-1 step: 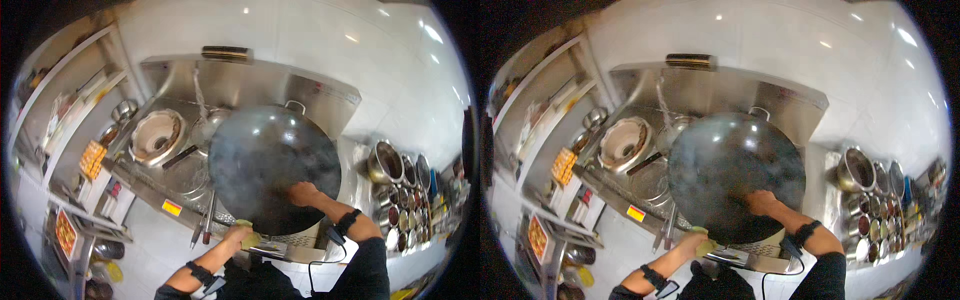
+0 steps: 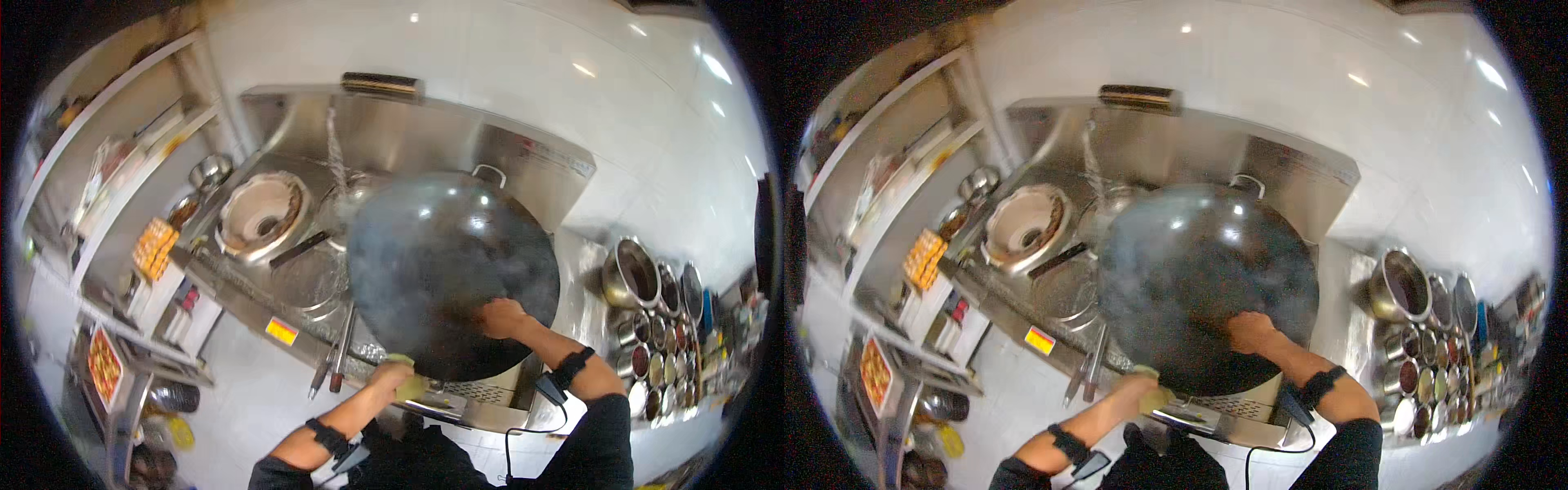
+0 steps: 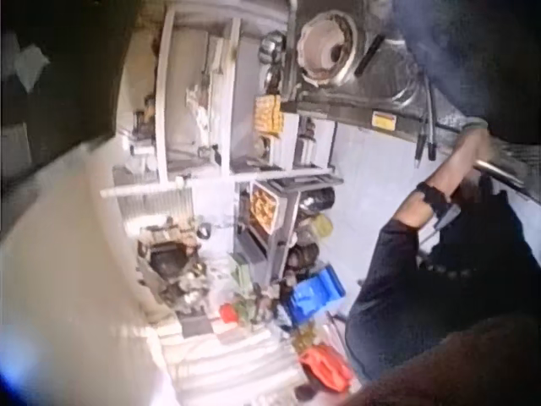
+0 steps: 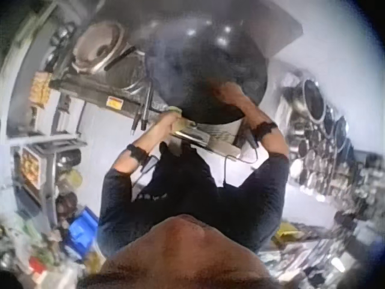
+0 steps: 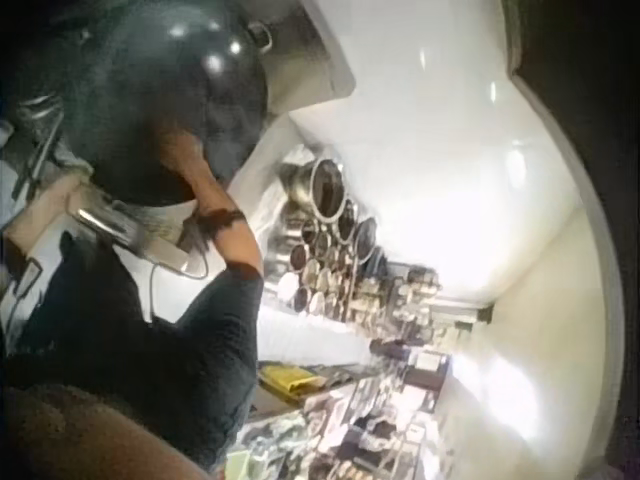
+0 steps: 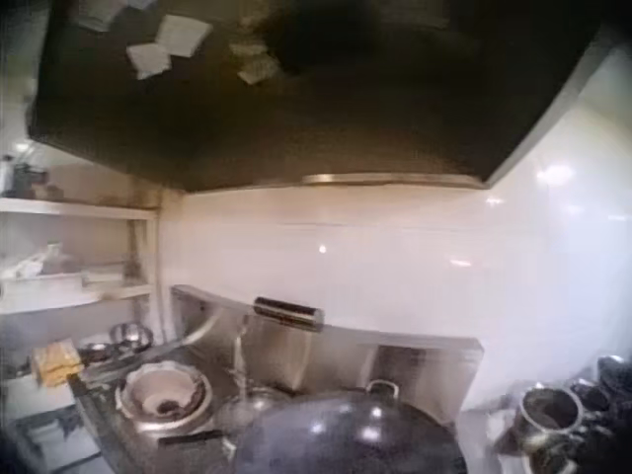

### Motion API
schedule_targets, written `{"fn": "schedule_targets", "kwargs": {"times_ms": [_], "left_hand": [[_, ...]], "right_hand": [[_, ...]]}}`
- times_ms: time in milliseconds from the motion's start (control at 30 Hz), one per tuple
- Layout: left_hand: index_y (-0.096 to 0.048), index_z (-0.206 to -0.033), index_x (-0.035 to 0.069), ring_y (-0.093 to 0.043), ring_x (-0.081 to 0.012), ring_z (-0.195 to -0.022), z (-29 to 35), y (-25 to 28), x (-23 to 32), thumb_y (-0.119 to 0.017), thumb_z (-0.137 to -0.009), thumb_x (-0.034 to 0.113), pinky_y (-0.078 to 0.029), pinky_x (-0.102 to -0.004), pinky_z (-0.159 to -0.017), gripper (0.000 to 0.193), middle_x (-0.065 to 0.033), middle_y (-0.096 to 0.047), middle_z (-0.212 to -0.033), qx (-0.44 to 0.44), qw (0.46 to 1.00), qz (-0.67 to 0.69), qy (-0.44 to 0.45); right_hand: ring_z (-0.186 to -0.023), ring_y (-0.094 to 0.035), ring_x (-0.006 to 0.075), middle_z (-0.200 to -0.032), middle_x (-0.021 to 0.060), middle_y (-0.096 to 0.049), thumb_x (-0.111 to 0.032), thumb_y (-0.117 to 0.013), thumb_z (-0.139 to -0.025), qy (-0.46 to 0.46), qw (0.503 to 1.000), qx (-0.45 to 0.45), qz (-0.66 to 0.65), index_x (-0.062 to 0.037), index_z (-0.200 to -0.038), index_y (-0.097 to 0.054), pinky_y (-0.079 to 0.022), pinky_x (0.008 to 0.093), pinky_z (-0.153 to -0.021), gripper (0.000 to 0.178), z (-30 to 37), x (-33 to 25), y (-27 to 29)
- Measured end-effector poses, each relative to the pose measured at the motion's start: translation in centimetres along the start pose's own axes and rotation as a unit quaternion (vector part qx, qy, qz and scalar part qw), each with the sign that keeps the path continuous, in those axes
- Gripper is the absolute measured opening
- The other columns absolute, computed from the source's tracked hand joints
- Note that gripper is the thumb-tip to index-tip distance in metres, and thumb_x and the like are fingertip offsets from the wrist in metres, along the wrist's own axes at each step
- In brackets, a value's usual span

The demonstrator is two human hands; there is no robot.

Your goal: Clean a wok and prepare to cook crawfish by gathering ingredients and oil in a professional kitchen setting.

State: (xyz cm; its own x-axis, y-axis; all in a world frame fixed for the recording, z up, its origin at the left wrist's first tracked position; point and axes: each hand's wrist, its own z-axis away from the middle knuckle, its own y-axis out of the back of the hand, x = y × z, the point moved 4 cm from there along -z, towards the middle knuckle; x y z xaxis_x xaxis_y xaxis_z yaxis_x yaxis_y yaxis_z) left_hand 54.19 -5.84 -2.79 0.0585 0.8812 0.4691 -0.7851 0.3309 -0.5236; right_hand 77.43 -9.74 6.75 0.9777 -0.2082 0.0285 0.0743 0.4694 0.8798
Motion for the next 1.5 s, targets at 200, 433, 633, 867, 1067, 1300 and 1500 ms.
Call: {"fn": "schedule_targets", "kwargs": {"times_ms": [200,433,633,867,1067,1300,1500], "left_hand": [[-0.054,-0.086,0.004,-0.06,-0.0251,-0.069,-0.1,-2.0,-2.3,-0.055,-0.07,0.005,-0.05,-0.04,-0.057,0.016,-0.0108,-0.057,-0.078,0.121,0.99,-0.058,-0.052],[-0.051,-0.072,0.01,-0.056,-0.0213,-0.058,1.7,-1.6,-9.1,-0.052,-0.067,-0.001,-0.049,-0.0376,-0.051,0.012,-0.0054,-0.049,-0.065,-0.046,0.994,0.091,0.037],[-0.049,-0.073,0.01,-0.056,-0.019,-0.057,7.2,-2.0,-11.0,-0.05,-0.071,0.005,-0.049,-0.0346,-0.051,0.006,-0.0048,-0.05,-0.063,-0.229,0.962,0.15,0.006],[-0.048,-0.068,0.011,-0.053,-0.0193,-0.051,11.7,-3.4,-12.0,-0.045,-0.077,0.014,-0.044,-0.0326,-0.044,0.01,-0.005,-0.052,-0.058,-0.23,0.945,0.181,0.147],[-0.05,-0.068,0.01,-0.057,-0.0188,-0.049,13.5,-2.5,-9.8,-0.041,-0.081,0.02,-0.041,-0.0305,-0.035,0.019,-0.0064,-0.058,-0.061,-0.319,0.923,0.146,0.155],[-0.048,-0.071,0.013,-0.053,-0.0165,-0.05,12.2,-3.1,-10.9,-0.041,-0.083,0.022,-0.044,-0.0343,-0.041,0.016,-0.0031,-0.054,-0.064,-0.367,0.9,0.151,0.181],[-0.05,-0.072,0.013,-0.049,-0.0141,-0.046,14.7,-3.8,-7.3,-0.041,-0.084,0.029,-0.034,-0.0297,-0.032,0.022,-0.0017,-0.051,-0.06,-0.394,0.884,0.15,0.202]], "right_hand": [[-0.083,-0.057,0.0314,-0.085,0.0142,-0.06,-0.023,-0.052,-0.072,-0.028,0.994,0.078,0.068,-0.0168,-0.101,-0.056,-0.046,0.041,-0.073,0.03,4.2,1.9,3.8],[-0.084,-0.057,0.0315,-0.08,0.0175,-0.06,-0.027,-0.053,-0.07,-0.088,0.976,0.052,0.194,-0.0086,-0.089,-0.06,-0.045,0.0408,-0.073,0.028,9.5,2.6,7.4],[-0.083,-0.057,0.0325,-0.085,0.0203,-0.059,-0.032,-0.052,-0.071,-0.111,0.964,-0.012,0.24,-0.0058,-0.085,-0.062,-0.046,0.0403,-0.072,0.031,13.4,1.0,11.0],[-0.084,-0.058,0.0312,-0.085,0.0158,-0.061,-0.024,-0.049,-0.071,-0.134,0.938,-0.073,0.311,-0.0111,-0.087,-0.063,-0.047,0.0393,-0.072,0.025,12.3,-8.2,14.6],[-0.089,-0.058,0.0271,-0.091,0.0125,-0.061,-0.018,-0.054,-0.066,-0.091,0.917,-0.053,0.384,-0.0082,-0.086,-0.063,-0.048,0.0365,-0.073,0.025,4.6,-18.0,16.7],[-0.096,-0.056,0.0221,-0.101,0.0083,-0.059,-0.02,-0.056,-0.07,-0.246,0.828,-0.116,0.49,-0.0103,-0.095,-0.062,-0.044,0.0343,-0.079,0.028,6.2,-17.1,23.8],[-0.097,-0.055,0.0211,-0.099,0.0076,-0.06,-0.024,-0.063,-0.066,-0.366,0.761,-0.174,0.507,-0.012,-0.093,-0.063,-0.043,0.0333,-0.08,0.03,10.4,-15.4,24.9]]}}
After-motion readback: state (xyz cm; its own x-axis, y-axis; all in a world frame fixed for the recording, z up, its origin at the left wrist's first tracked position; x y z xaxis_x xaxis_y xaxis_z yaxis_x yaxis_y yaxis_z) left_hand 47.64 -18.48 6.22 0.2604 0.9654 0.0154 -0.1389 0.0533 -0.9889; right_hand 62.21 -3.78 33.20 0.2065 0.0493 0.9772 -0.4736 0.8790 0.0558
